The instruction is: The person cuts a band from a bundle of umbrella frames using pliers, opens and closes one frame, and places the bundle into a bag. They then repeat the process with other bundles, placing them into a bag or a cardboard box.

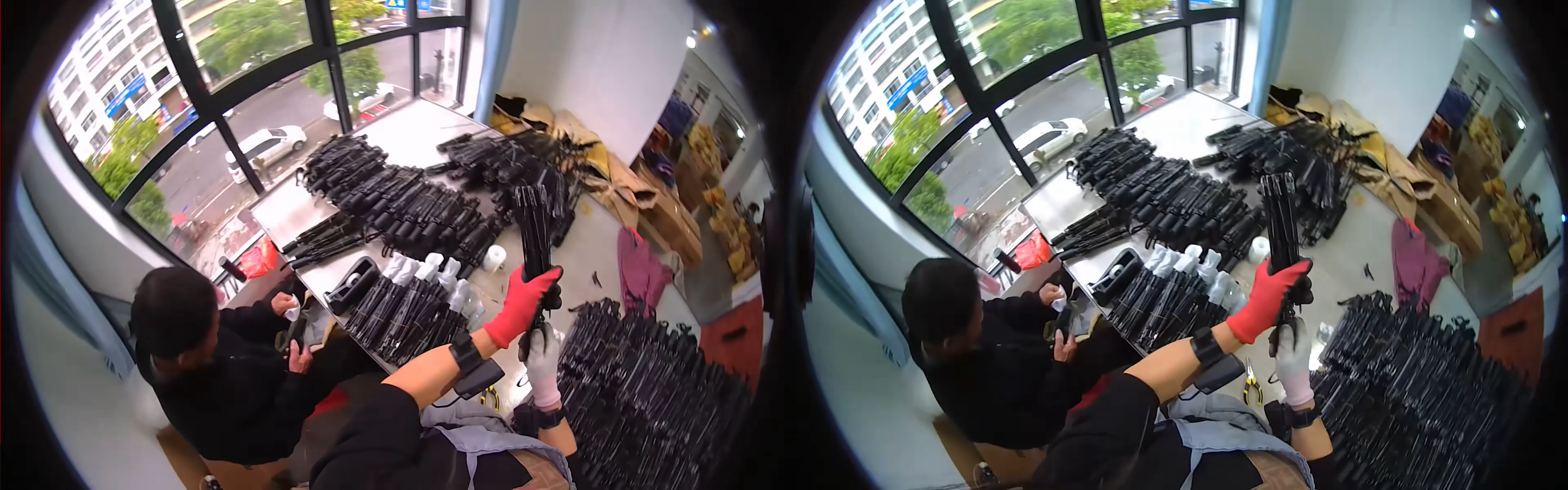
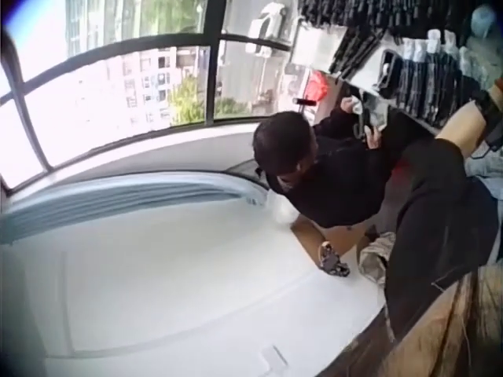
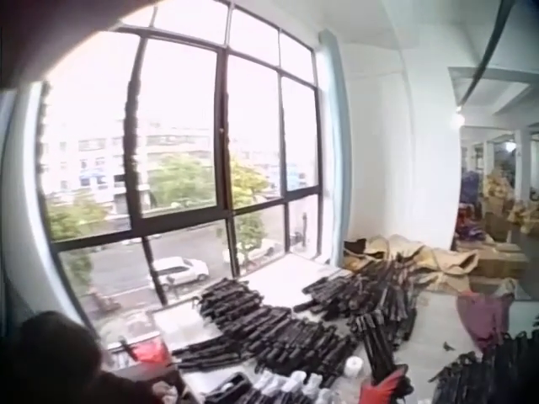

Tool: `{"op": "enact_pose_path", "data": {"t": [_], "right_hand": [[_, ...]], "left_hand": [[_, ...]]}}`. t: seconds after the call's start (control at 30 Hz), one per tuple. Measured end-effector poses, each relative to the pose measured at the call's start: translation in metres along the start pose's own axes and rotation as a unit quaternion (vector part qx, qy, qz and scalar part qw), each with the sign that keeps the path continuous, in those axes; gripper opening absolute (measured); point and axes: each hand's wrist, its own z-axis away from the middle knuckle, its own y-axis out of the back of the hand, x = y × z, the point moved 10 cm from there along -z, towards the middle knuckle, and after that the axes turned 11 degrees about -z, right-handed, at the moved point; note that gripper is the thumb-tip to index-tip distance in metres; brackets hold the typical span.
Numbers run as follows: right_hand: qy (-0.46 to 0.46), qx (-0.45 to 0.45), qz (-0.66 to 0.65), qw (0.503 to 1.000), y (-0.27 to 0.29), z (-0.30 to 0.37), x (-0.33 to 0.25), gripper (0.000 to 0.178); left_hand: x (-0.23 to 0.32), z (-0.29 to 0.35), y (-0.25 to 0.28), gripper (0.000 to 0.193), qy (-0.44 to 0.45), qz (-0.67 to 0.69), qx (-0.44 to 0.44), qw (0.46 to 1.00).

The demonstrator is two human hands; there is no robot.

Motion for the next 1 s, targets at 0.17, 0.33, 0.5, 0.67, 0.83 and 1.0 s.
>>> {"op": "enact_pose_path", "data": {"t": [0.17, 0.33, 0.5, 0.67, 0.83, 1.0], "right_hand": [[-0.077, -0.054, -0.100, 0.991, -0.006, -0.005, -0.004, 0.032], [-0.032, 0.020, -0.163, 0.986, 0.004, -0.026, -0.004, 0.036], [0.102, 0.072, -0.149, 0.981, 0.070, -0.064, -0.023, 0.042], [0.325, 0.173, 0.345, 0.863, 0.069, -0.039, -0.029, 0.042], [0.245, 0.127, 0.409, 0.870, 0.034, -0.030, 0.000, 0.041], [0.217, 0.104, 0.289, 0.927, 0.042, -0.036, 0.028, 0.048]], "left_hand": [[0.012, -0.006, 0.004, 0.027, -0.026, 0.006, 0.019, 0.999], [0.026, -0.023, -0.026, 0.028, 0.006, -0.046, -0.012, 0.999], [0.055, -0.019, -0.113, 0.046, -0.185, -0.084, -0.154, 0.967], [-0.007, -0.037, -0.066, 0.039, -0.070, -0.072, -0.042, 0.994], [-0.031, -0.024, -0.023, 0.027, 0.033, -0.100, -0.021, 0.994], [-0.032, -0.012, -0.011, 0.026, 0.030, -0.241, -0.004, 0.970]]}}
